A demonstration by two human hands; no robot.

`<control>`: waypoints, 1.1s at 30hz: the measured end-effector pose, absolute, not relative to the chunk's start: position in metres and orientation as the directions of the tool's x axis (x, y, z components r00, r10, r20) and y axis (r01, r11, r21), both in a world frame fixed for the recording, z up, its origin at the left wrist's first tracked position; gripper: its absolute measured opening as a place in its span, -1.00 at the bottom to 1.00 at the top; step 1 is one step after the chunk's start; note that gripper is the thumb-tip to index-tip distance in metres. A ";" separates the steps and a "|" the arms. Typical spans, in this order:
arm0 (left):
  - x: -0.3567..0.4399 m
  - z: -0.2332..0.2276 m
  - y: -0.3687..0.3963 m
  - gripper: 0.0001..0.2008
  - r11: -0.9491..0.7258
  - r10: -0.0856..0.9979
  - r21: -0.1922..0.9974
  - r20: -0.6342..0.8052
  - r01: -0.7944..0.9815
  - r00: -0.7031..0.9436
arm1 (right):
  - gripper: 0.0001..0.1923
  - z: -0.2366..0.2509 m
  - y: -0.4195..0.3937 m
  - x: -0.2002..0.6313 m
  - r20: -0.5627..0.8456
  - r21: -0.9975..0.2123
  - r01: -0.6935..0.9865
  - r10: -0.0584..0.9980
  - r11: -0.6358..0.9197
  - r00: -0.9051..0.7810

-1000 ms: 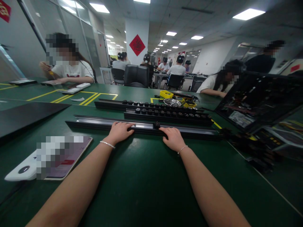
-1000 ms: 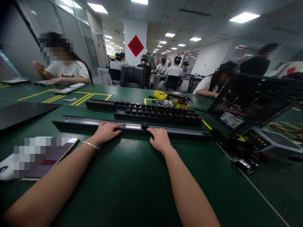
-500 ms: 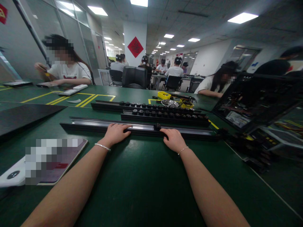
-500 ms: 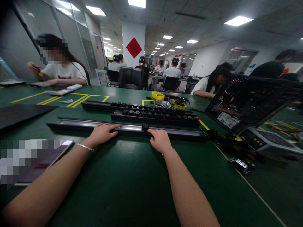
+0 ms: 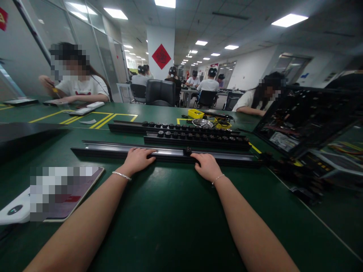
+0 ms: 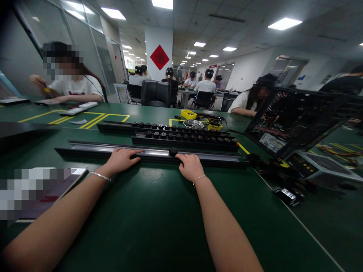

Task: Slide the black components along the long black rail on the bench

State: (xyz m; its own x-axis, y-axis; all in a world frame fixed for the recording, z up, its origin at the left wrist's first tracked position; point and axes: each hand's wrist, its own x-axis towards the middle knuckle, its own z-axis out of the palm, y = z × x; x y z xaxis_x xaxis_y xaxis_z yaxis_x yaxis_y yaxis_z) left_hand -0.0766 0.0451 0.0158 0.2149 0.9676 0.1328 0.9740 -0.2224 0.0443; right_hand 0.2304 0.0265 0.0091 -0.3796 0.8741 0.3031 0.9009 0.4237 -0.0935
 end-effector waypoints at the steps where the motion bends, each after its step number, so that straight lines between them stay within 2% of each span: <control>1: -0.077 0.016 0.045 -0.52 -0.222 0.968 0.045 0.131 0.974 0.214 | -0.55 0.009 0.027 0.230 0.302 -0.092 0.900 0.874 0.425 -0.381; 26: -0.077 0.016 0.044 -0.52 -0.225 0.966 0.052 0.142 0.973 0.216 | -0.54 0.008 0.027 0.242 0.287 -0.132 0.907 0.892 0.399 -0.351; 33: -0.078 0.015 0.044 -0.51 -0.232 0.963 0.056 0.151 0.971 0.221 | -0.56 0.011 0.027 0.245 0.277 -0.111 0.914 0.896 0.390 -0.349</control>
State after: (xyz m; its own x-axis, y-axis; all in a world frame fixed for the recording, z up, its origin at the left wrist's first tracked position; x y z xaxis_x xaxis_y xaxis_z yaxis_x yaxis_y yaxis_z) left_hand -0.0778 0.0444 0.0152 0.2212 0.9635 0.1509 0.9712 -0.2317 0.0561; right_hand 0.2448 0.0270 0.0107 -0.3485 0.8955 0.2767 0.9141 0.3900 -0.1109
